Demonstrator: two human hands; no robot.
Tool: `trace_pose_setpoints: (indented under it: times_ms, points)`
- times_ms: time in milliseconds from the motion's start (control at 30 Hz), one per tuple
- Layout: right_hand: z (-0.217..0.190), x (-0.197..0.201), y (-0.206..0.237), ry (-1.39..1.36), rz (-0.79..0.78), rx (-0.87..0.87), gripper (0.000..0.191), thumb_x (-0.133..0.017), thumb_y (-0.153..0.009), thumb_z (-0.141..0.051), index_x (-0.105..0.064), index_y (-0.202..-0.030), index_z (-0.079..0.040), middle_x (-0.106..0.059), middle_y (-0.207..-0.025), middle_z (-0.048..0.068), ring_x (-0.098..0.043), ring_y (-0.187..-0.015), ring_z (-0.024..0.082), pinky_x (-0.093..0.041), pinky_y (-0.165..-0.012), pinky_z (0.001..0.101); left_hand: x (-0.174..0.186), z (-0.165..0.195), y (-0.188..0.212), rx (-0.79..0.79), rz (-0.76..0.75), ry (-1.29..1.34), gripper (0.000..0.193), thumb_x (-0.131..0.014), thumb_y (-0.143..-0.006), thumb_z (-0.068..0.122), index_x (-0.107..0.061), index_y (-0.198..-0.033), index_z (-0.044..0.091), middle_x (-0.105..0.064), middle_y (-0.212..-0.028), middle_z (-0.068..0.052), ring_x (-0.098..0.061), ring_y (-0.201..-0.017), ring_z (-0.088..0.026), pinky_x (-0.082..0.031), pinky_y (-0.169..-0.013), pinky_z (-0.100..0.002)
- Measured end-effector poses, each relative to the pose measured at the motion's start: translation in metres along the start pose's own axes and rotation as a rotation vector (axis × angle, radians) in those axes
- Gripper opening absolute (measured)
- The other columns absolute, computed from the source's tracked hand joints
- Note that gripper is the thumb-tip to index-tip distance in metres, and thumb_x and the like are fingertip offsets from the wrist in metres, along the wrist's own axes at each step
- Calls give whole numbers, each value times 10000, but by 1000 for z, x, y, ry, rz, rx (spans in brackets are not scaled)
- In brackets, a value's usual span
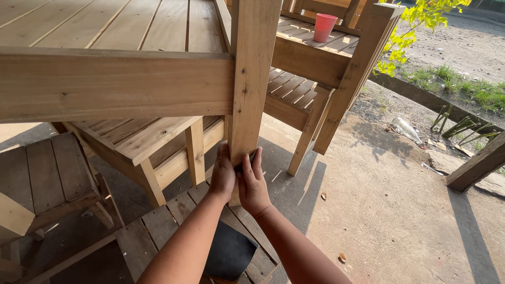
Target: The person sands the edges and legs of a wooden chair using a sanding block. They move around the chair to reach different sides, holding the chair steady with one hand while sanding with the other.
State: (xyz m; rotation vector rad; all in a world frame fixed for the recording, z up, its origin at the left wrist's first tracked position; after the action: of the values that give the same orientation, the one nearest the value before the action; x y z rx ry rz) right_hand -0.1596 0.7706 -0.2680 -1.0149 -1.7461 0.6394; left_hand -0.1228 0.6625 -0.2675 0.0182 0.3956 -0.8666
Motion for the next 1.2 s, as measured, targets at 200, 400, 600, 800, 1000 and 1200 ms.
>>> trace_pose_setpoints:
  times_ms: [200,400,600,800,1000,1200]
  points:
    - [9,24,-60,-342,124,201,1235,-774,-919,-41,250,-1607,-111,115,-1707,319,-74,-1618,450,-230,-1294,497,28,42,40,-228,376,-525,282,-492,-1034,253,-568,-1234,69,-616,-1181,-100,-628,-1088,-211,-522,-916,-340]
    - [-27,29,-93,-502,238,-8,1239,-823,-888,-62,135,-1672,-108,-218,-1751,189,-383,-1554,338,-357,-1280,446,25,164,63,-1226,513,-1165,647,-720,-927,146,-412,-1478,5,-466,-1414,-233,-434,-1315,-406,-333,-1121,-567]
    - [-19,4,-20,-620,27,-240,1414,-958,-618,-90,21,-1639,-101,-420,-1574,155,-453,-1417,291,-388,-1177,437,-4,225,43,-1181,539,-1685,823,-668,-978,69,-294,-1699,195,-358,-1697,-143,-269,-1590,-334,-148,-1275,-602]
    - [-43,29,-74,-362,236,-116,1300,-894,-708,10,10,-1635,-100,-379,-1579,214,-469,-1416,316,-423,-1169,453,-5,221,18,-1278,641,-1658,655,-554,-1147,67,-280,-1711,254,-366,-1693,-82,-266,-1596,-310,-138,-1290,-598]
    - [-48,64,-134,-476,97,-181,1159,-841,-818,-24,-38,-1648,-126,-504,-1439,217,-583,-1235,331,-541,-989,467,-2,213,13,-1288,677,-1659,589,-496,-1138,105,-342,-1687,254,-437,-1644,-61,-344,-1555,-298,-196,-1267,-574]
    - [-59,53,-77,-598,-61,-97,1095,-684,-981,-109,203,-1621,-179,-135,-1706,248,-252,-1554,346,-286,-1234,509,-5,218,14,-1302,704,-1661,548,-489,-1153,157,-369,-1678,259,-442,-1638,-50,-360,-1542,-283,-223,-1258,-566]
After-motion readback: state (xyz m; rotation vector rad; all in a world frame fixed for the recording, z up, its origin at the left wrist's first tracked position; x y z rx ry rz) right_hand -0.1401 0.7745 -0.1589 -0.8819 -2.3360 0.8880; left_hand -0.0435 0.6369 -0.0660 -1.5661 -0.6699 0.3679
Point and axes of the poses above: each hand's wrist, its own y-axis away from the middle knuckle, its own x-axis out of the back of the hand, z = x × y, the point moved 3 cm from there along -y, towards the middle knuckle
